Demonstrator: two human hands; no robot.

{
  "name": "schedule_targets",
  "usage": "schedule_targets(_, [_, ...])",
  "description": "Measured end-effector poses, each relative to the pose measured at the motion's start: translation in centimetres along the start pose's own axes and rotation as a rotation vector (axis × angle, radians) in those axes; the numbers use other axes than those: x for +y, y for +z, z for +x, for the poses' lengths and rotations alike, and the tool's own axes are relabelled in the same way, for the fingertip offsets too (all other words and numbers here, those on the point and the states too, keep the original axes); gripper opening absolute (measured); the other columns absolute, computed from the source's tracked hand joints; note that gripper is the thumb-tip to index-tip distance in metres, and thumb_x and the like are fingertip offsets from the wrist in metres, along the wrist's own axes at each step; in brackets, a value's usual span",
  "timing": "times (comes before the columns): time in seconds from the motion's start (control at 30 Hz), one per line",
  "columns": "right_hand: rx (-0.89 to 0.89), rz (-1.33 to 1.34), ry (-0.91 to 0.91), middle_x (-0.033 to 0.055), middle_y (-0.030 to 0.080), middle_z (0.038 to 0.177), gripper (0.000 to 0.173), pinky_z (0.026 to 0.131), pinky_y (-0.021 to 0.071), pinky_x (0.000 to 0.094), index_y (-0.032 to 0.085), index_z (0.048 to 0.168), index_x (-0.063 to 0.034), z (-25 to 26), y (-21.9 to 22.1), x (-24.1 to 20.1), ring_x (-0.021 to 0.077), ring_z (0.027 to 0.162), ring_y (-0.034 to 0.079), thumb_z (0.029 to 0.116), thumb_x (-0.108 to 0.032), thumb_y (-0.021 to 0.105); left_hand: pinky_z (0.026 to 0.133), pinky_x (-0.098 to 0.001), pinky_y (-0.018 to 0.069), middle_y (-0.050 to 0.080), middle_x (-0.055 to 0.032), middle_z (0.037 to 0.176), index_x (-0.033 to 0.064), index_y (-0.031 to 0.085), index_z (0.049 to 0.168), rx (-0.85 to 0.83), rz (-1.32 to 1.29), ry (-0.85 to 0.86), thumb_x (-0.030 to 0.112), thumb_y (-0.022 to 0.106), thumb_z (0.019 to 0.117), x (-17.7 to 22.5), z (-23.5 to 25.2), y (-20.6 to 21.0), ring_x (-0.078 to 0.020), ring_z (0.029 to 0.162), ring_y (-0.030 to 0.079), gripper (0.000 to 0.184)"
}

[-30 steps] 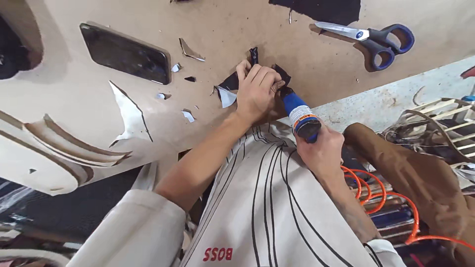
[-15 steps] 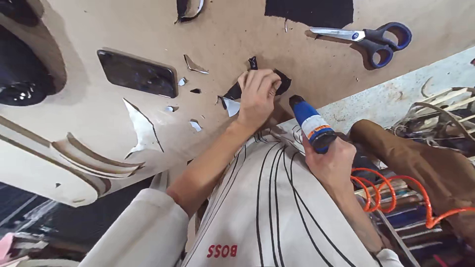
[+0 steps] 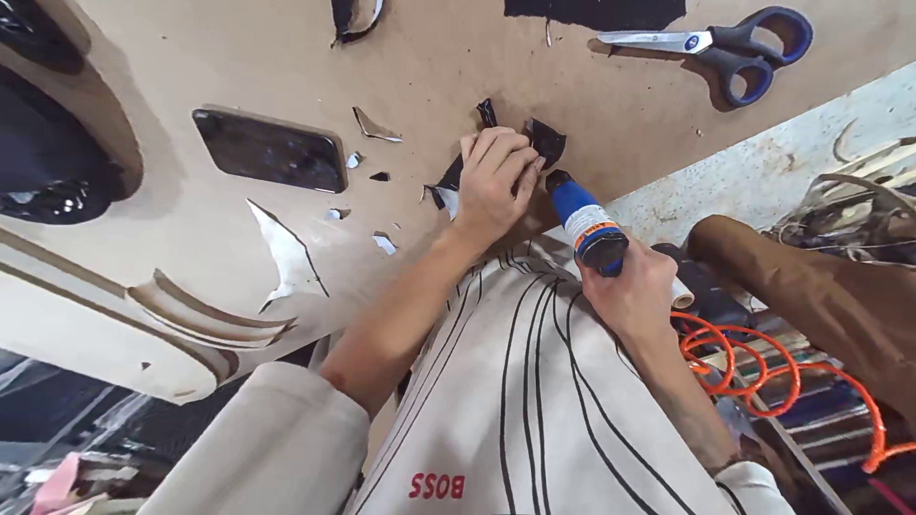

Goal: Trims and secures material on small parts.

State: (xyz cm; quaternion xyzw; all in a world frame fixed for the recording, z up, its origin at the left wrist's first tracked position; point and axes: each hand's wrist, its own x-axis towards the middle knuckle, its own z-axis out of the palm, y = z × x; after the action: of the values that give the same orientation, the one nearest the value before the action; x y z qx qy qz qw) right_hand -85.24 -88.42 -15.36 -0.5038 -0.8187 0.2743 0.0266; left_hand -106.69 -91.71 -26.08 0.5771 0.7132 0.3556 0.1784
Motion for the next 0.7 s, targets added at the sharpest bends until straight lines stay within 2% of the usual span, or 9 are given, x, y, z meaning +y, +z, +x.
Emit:
schedule_targets(0.07, [0.006, 0.000, -0.004, 0.0079, 0.075, 0.080, 0.032, 0.059, 0.0560, 0.0328, 0.074, 0.108, -0.0043, 0.6, 0.2, -0.2, 0.0169, 0.068, 0.071, 0.0865, -0.028, 0.074, 0.100, -0.0463, 0.0479, 0.074, -0.0105, 0.112, 0.0057, 0.077, 0.100, -0.020, 0.013, -0.016, 0.018, 0.069, 0.0976, 0.3, 0.0, -0.1, -0.0273, 0.119, 0.064, 0.015])
schedule_targets(0.23, [-0.003, -0.002, 0.015, 0.0082, 0.074, 0.079, 0.030, 0.057, 0.0555, 0.0350, 0.074, 0.107, -0.0047, 1.4, 0.6, -0.5, 0.0181, 0.066, 0.070, 0.0862, -0.027, 0.074, 0.103, -0.0475, 0.0468, 0.071, -0.0117, 0.119, 0.0048, 0.074, 0.100, -0.102, 0.040, -0.049, 0.018, 0.063, 0.1001, 0.9, 0.0, -0.5, -0.0302, 0.127, 0.058, 0.017])
schedule_targets(0.4, [-0.025, -0.022, 0.033, 0.0074, 0.074, 0.079, 0.029, 0.058, 0.0561, 0.0353, 0.074, 0.106, -0.0061, 1.8, 0.7, -0.6, 0.0181, 0.067, 0.071, 0.0858, -0.027, 0.074, 0.097, -0.0434, 0.0508, 0.066, -0.0163, 0.129, 0.0003, 0.068, 0.088, -0.080, -0.019, -0.089, 0.011, 0.061, 0.0999, 0.4, 0.0, -0.3, -0.0272, 0.119, 0.063, 0.017])
schedule_targets(0.5, [-0.071, -0.029, 0.057, 0.0072, 0.072, 0.077, 0.026, 0.058, 0.0557, 0.0390, 0.073, 0.101, -0.0070, 2.0, 0.4, -0.8, 0.0200, 0.067, 0.070, 0.0859, -0.028, 0.072, 0.098, -0.0427, 0.0508, 0.065, -0.0167, 0.130, -0.0006, 0.068, 0.088, -0.080, -0.029, -0.101, 0.011, 0.061, 0.1004, 0.5, -0.1, -0.4, -0.0269, 0.119, 0.063, 0.018])
schedule_targets(0.57, [-0.053, -0.013, 0.039, 0.0088, 0.074, 0.080, 0.032, 0.062, 0.0578, 0.0390, 0.074, 0.109, -0.0052, 1.9, -0.9, -0.4, 0.0201, 0.070, 0.071, 0.0881, -0.029, 0.073, 0.101, -0.0437, 0.0496, 0.063, -0.0163, 0.134, -0.0005, 0.069, 0.093, -0.125, -0.006, -0.102, 0.013, 0.058, 0.1017, 0.8, -0.1, -0.8, -0.0278, 0.123, 0.061, 0.019])
schedule_targets(0.63, [0.022, -0.050, 0.027, 0.0123, 0.075, 0.084, 0.040, 0.066, 0.0596, 0.0415, 0.072, 0.120, -0.0020, 2.1, -3.5, 0.5, 0.0223, 0.073, 0.073, 0.0909, -0.030, 0.074, 0.103, -0.0463, 0.0476, 0.061, -0.0145, 0.138, 0.0025, 0.071, 0.109, -0.165, 0.061, -0.060, 0.024, 0.057, 0.1024, 0.6, -0.1, -1.0, -0.0290, 0.128, 0.057, 0.026])
schedule_targets(0.7, [0.132, -0.169, 0.061, 0.0168, 0.073, 0.083, 0.040, 0.066, 0.0588, 0.0485, 0.069, 0.114, 0.0013, 3.2, -6.8, 2.2, 0.0287, 0.074, 0.073, 0.0940, -0.033, 0.072, 0.106, -0.0510, 0.0435, 0.059, -0.0116, 0.142, 0.0085, 0.069, 0.121, -0.187, 0.168, -0.041, 0.042, 0.064, 0.0979, 0.8, -0.5, -1.1, -0.0308, 0.136, 0.051, 0.041])
